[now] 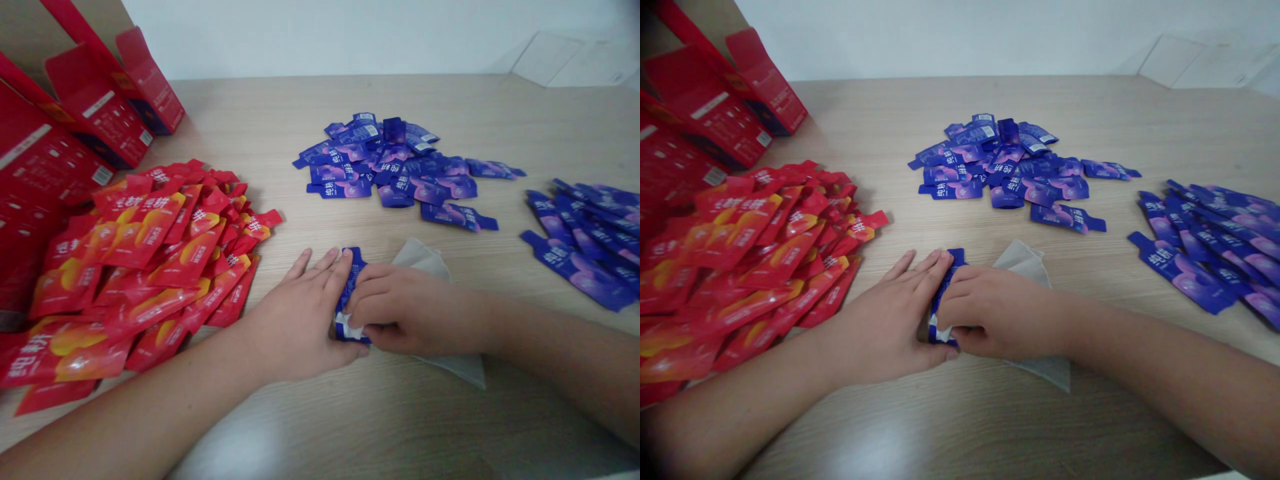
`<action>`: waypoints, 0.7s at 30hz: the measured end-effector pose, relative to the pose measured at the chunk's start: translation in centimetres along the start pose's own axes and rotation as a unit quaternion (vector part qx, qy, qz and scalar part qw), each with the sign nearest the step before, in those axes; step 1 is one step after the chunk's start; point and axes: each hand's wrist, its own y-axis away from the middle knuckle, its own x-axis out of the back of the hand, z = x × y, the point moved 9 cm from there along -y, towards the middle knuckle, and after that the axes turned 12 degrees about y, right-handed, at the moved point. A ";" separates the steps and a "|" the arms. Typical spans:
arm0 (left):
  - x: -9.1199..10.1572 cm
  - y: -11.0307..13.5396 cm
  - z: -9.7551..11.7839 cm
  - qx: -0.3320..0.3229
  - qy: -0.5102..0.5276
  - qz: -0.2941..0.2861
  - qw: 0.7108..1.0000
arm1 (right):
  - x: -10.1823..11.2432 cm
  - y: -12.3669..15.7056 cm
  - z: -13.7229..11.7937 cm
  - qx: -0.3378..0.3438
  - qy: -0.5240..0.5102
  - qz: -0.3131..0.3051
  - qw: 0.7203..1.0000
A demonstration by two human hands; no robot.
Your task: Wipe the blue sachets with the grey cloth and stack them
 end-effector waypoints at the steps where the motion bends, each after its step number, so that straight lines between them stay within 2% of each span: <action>1: 0.0 0.0 0.0 0.000 0.002 0.001 1.000 | -0.1 -0.1 0.1 -0.002 0.008 0.003 1.000; 7: 0.0 0.1 -0.1 -0.003 0.001 0.013 1.000 | 0.5 -0.4 2.9 -0.061 0.082 0.016 0.995; 11: -0.1 0.3 0.0 -0.016 -0.006 0.013 1.000 | 1.5 0.3 5.6 -0.116 0.123 0.067 0.983; 13: -0.2 0.3 0.1 -0.015 -0.015 0.006 1.000 | 1.9 0.8 6.0 -0.130 0.137 0.100 0.977; 16: -0.3 0.2 0.0 -0.004 -0.019 0.000 1.000 | 2.6 1.6 5.0 -0.156 0.122 0.154 0.968; 18: -0.3 0.2 0.0 0.000 -0.014 0.003 1.000 | 2.6 1.8 3.5 -0.166 0.087 0.164 0.969; 21: -0.3 0.2 0.2 -0.002 -0.003 0.013 1.000 | 1.2 1.2 0.7 -0.116 0.029 0.093 0.989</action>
